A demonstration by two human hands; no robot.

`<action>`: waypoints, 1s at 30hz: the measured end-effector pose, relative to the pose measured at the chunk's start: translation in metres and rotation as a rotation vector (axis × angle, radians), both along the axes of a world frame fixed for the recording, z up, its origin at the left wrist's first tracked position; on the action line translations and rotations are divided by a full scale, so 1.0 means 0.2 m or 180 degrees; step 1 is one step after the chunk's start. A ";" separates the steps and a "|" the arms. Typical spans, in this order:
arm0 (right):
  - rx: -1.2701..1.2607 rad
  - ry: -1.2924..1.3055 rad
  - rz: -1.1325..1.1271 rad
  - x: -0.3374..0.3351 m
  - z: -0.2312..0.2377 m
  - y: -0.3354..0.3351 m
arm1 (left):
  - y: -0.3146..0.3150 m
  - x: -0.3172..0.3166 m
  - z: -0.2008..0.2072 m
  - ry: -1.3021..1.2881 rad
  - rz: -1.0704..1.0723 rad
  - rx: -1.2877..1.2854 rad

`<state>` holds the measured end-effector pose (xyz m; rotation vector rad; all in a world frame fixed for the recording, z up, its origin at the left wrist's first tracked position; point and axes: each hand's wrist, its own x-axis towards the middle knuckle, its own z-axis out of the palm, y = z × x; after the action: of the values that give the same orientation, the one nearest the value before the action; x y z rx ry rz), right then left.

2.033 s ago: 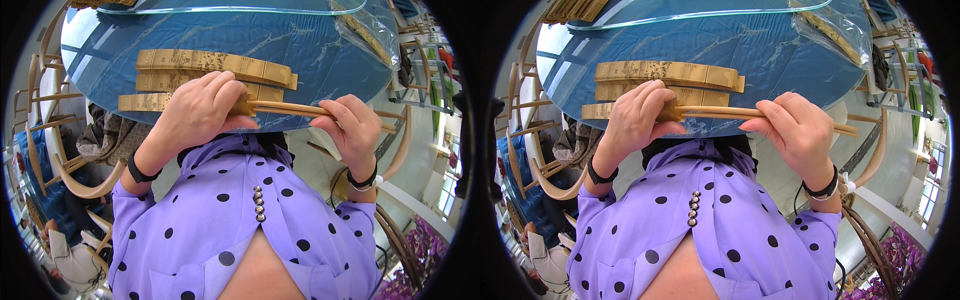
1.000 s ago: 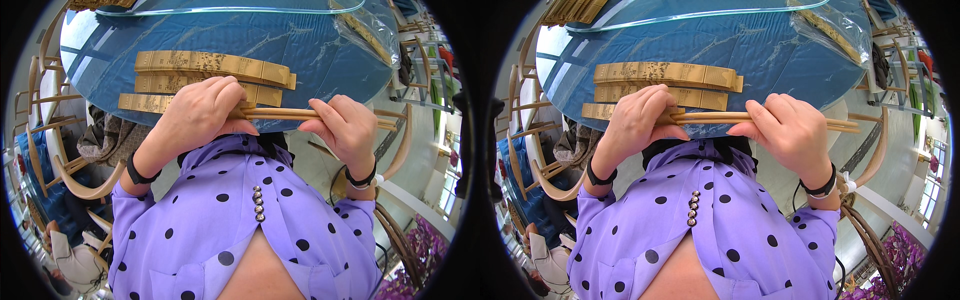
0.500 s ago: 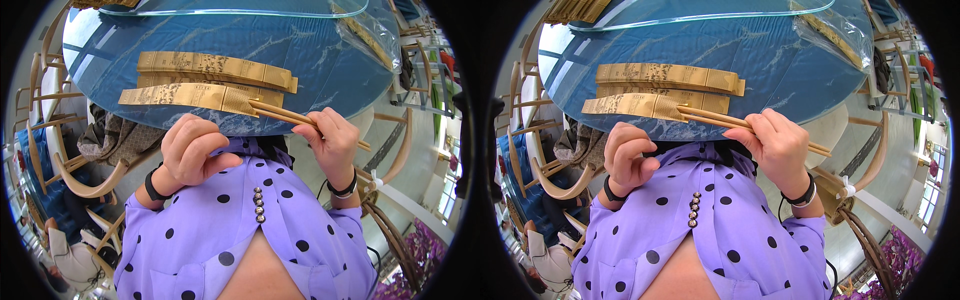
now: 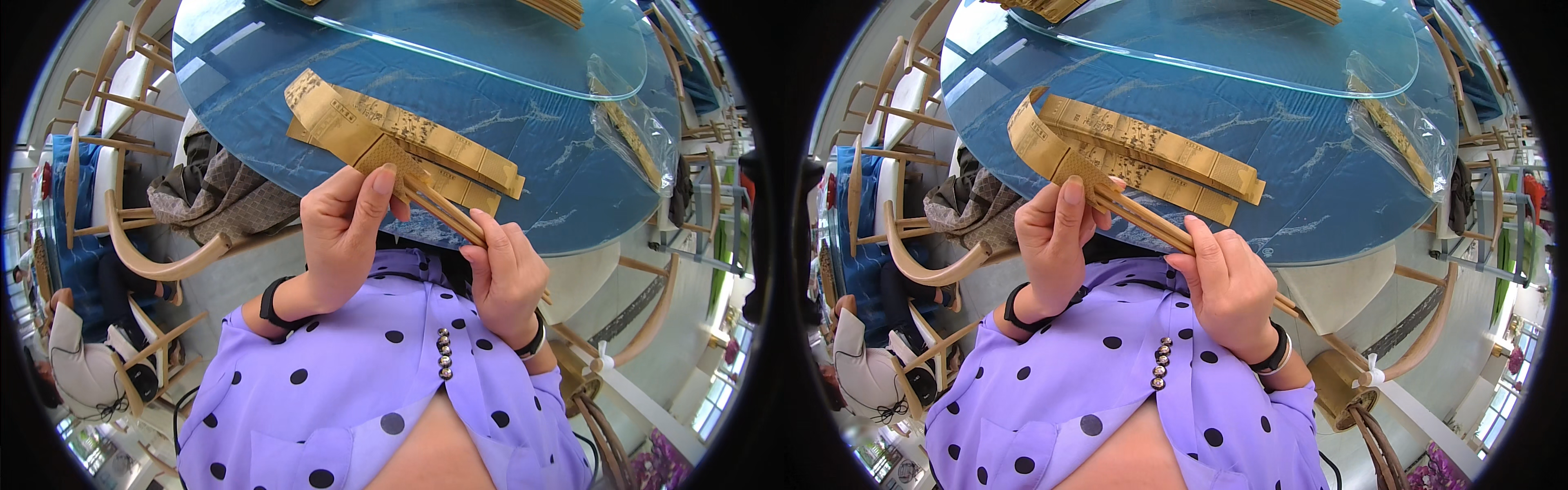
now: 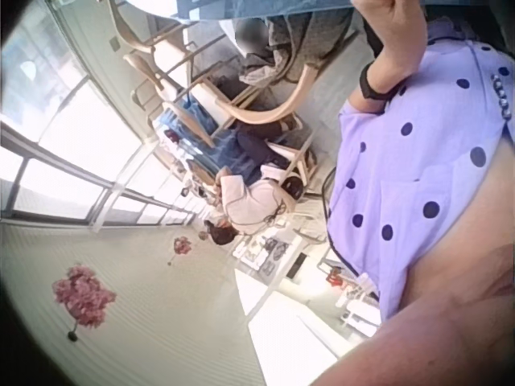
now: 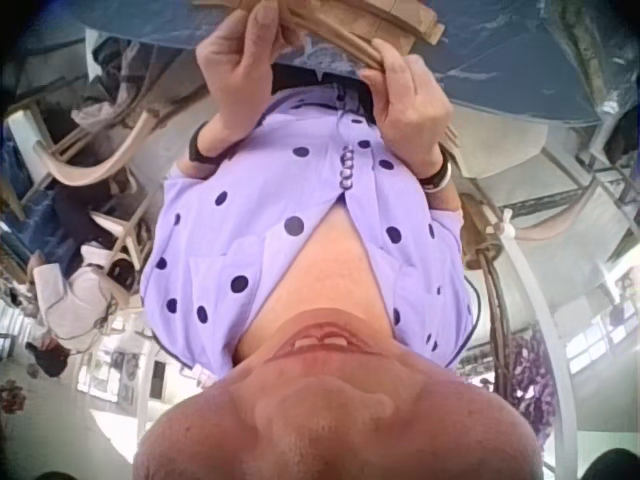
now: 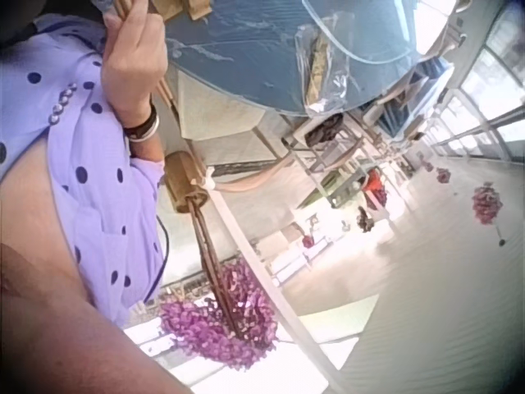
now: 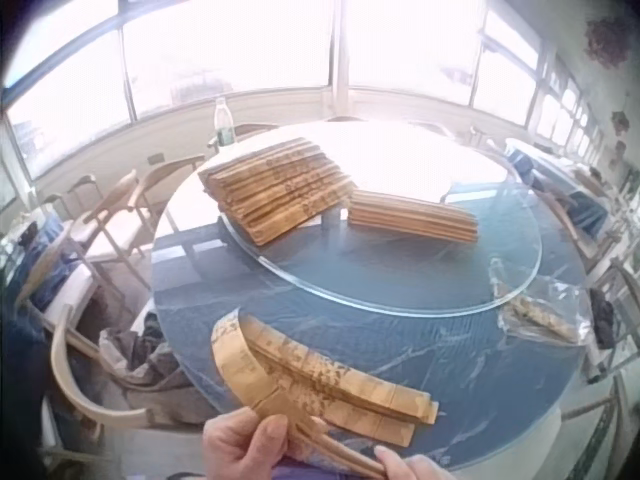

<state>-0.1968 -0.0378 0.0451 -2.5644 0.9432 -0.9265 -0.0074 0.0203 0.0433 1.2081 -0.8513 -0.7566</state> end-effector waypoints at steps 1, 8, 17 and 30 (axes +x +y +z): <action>0.0003 -0.0025 -0.0009 0.01 -0.01 0.00 | -0.01 0.01 0.01 -0.0028 -0.0035 -0.0028; 0.0123 0.0045 -0.0292 0.09 0.00 0.00 | -0.10 -0.03 -0.03 0.0626 -0.0002 0.0090; 0.0371 0.0112 -0.0228 0.12 0.03 -0.03 | -0.14 -0.01 -0.05 0.0639 0.0232 0.0061; -0.0577 0.0406 0.0208 -0.14 0.04 -0.01 | -0.12 0.22 -0.02 0.1062 0.0389 -0.0086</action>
<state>-0.2250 -0.0388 0.0534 -2.8182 0.8370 -0.8761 0.0359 -0.0041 0.0396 1.0617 -0.5067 -0.8160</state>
